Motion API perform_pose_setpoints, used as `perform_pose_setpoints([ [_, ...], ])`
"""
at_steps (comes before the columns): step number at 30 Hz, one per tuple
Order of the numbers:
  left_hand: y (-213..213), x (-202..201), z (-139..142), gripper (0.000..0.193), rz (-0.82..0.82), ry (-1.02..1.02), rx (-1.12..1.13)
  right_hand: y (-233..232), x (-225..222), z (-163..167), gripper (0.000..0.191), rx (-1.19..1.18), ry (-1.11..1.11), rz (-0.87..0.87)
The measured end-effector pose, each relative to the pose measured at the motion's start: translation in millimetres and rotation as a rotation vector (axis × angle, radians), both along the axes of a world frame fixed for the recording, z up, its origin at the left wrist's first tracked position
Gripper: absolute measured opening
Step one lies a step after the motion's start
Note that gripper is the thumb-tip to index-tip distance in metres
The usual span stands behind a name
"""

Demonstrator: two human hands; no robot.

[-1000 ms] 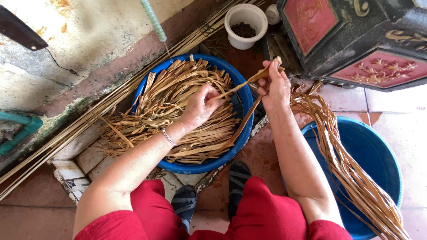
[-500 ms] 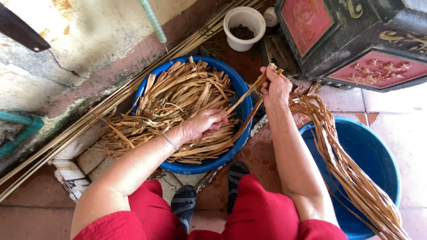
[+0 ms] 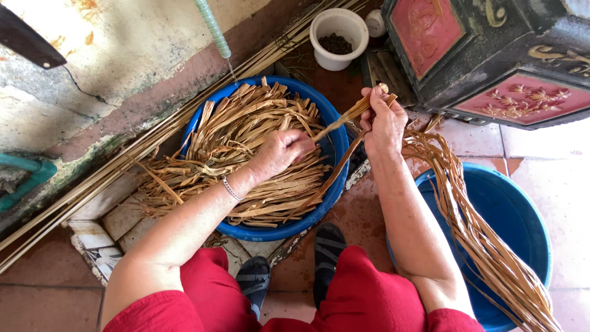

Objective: The person sits and repeatedly picks up dried plant strips from a blue basin, separates them by hand, and places the sorted strips into a second blue basin. The process continues throughout the clip with consistent hand movements.

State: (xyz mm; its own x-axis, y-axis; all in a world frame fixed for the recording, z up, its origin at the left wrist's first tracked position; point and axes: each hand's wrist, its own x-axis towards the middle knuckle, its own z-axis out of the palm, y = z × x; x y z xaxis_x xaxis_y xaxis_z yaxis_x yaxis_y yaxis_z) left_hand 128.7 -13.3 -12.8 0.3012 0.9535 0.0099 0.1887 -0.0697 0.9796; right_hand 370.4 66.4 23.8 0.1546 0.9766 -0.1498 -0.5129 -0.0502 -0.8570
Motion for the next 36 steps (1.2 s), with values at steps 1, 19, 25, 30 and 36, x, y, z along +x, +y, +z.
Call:
perform_pose_setpoints([
  [1,-3,0,-1,0.019,-0.059,-0.188,-0.217,2,0,-3,0.015,-0.015,-0.015,-0.001],
  [19,20,32,22,0.028,0.094,-0.188,-0.257,-44,-65,3,0.026,-0.102,-0.182,0.416],
  [25,22,37,8,0.028,0.028,-0.368,-0.428,-54,-77,7,0.041,-0.093,-0.186,0.419],
  [30,16,40,-5,0.035,-0.053,-0.278,-0.488,-28,-60,-3,0.044,-0.301,-0.282,0.161],
  [36,-8,42,-30,0.035,-0.107,-0.081,-0.388,22,-8,-42,0.025,-0.143,0.257,-0.004],
])
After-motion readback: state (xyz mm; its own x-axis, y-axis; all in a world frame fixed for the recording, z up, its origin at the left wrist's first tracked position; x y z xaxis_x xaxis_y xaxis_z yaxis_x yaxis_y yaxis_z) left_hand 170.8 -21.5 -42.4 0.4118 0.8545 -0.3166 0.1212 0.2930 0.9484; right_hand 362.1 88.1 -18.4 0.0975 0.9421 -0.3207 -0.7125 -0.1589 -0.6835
